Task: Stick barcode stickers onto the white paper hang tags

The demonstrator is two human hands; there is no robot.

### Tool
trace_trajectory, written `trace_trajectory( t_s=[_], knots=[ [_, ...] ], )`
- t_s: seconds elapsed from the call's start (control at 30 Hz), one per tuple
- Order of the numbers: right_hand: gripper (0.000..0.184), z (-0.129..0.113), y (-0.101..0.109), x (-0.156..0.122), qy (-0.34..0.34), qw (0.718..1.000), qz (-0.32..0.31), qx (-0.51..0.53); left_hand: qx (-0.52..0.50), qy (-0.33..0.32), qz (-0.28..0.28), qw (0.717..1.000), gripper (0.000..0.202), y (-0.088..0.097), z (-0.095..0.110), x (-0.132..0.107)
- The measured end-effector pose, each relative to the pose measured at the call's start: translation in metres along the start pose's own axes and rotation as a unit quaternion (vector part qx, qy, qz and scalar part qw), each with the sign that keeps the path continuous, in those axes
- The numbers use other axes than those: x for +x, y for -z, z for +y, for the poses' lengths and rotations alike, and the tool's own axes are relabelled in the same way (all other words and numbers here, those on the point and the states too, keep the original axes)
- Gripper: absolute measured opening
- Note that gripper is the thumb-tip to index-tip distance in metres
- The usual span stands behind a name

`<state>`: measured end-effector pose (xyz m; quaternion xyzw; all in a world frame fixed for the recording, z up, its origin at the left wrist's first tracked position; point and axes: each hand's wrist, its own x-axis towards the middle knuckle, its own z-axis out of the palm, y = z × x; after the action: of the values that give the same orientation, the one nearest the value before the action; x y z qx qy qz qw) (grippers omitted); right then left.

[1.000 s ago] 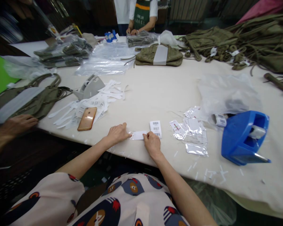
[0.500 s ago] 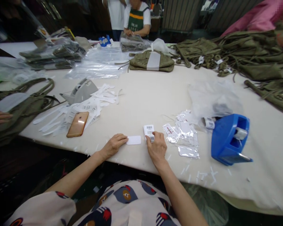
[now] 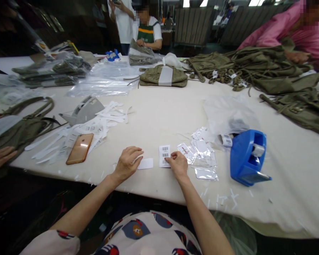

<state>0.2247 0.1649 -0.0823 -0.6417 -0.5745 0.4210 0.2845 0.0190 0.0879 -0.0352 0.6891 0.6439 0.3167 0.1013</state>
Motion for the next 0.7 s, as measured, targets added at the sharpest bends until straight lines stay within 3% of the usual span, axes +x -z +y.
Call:
trace_trajectory(
  t_s=[0.07,0.17,0.23,0.4,0.7],
  knots=[
    [0.027,0.004,0.002,0.002,-0.009,0.998,-0.011,0.061,-0.055,0.086,-0.026,0.994,0.018,-0.019,0.016,0.010],
    [0.029,0.008,0.005,0.002,-0.003,0.995,-0.024,0.099,-0.077,0.238,-0.113,0.962,0.022,-0.051,0.031,0.027],
    [0.029,0.012,0.008,0.001,-0.001,0.994,-0.033,0.109,-0.057,0.284,-0.155,0.945,0.025,-0.066,0.037,0.039],
    [0.021,0.021,0.021,0.007,-0.011,0.997,-0.007,0.082,-0.015,0.269,-0.208,0.940,0.025,-0.088,0.049,0.058],
    [0.029,0.032,0.059,0.018,-0.023,0.995,0.040,0.087,-0.080,0.212,-0.199,0.954,0.021,-0.114,0.078,0.068]
  ],
)
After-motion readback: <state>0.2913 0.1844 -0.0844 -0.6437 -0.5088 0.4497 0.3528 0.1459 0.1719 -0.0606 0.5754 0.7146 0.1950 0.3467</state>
